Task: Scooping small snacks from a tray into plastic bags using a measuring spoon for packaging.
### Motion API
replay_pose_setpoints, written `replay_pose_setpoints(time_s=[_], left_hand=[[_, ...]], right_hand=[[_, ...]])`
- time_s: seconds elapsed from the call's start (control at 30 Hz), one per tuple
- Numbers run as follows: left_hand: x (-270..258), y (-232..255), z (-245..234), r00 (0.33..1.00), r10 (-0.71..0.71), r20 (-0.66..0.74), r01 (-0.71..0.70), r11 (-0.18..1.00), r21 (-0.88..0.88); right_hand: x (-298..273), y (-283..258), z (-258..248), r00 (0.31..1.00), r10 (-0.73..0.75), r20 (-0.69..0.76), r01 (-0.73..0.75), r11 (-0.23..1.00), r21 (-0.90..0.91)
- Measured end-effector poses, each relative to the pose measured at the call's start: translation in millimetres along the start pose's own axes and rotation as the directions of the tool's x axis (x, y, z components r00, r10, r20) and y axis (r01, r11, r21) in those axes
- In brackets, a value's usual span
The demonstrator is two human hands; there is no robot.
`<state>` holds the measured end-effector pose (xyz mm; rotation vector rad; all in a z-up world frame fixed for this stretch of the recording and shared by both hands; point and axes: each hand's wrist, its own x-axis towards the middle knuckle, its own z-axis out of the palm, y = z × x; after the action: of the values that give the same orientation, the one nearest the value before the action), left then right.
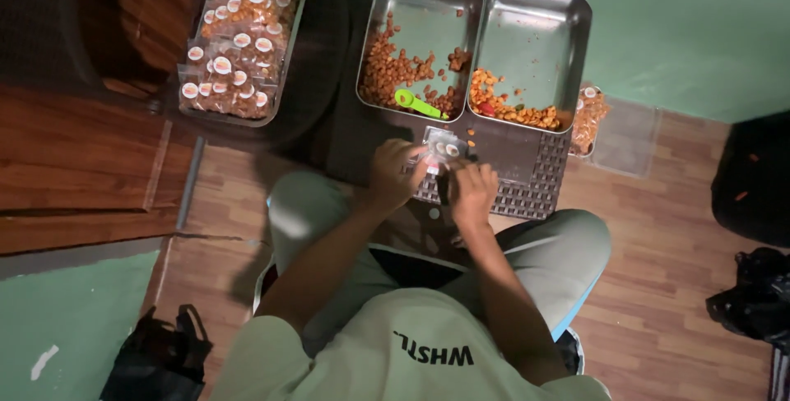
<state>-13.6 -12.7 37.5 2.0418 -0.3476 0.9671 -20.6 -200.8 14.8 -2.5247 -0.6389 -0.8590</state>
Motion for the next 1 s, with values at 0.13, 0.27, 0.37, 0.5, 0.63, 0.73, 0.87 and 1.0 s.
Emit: replay_pose_setpoints(time_s=[0.13,0.27,0.37,0.5,0.63,0.73,0.87,1.0], left_hand=[[-6.8,7.8,-0.7,0.996,-0.092,0.003,0.092,0.995,-0.043],[-12.8,22.7,-1.2,0.920,-0.348,0.181,0.388,0.875,-0.289],[-19.9,35.2,-1.5,0.804,-0.494,0.330,0.588,0.742,-0.323],[-34.0,27.5,3.0,0.662,-0.596,0.455,0.748,0.566,-0.346],[-48.9,26.0,12.9,0.576,-0.630,0.520,0.815,0.395,-0.424],[-46.3,29.2,13.2,0.512,-0.666,0.543,0.857,0.346,-0.383],[-52.6,18.5,24.5,0.445,-0.728,0.522,0.884,0.266,-0.384],[-50.7,16.6,24.6,0.333,-0.778,0.533,0.927,0.168,-0.335]], right_hand=[[7.0,-5.4,-7.2,0.992,0.038,-0.117,-0.036,0.999,0.020],[8.2,-16.5,-14.7,0.975,0.097,-0.201,-0.063,0.984,0.169],[7.9,-27.4,-25.5,0.978,0.112,-0.176,-0.063,0.963,0.263],[5.0,-34.7,-30.5,0.979,0.167,-0.114,-0.111,0.915,0.387],[-0.4,-34.3,-27.3,0.978,0.180,-0.105,-0.125,0.908,0.400],[-0.2,-30.8,-23.0,0.975,0.207,-0.080,-0.154,0.891,0.427],[5.4,-22.2,-12.3,0.980,0.198,-0.003,-0.181,0.904,0.387],[17.0,-20.8,-10.0,0.955,0.236,0.182,-0.288,0.887,0.362]])
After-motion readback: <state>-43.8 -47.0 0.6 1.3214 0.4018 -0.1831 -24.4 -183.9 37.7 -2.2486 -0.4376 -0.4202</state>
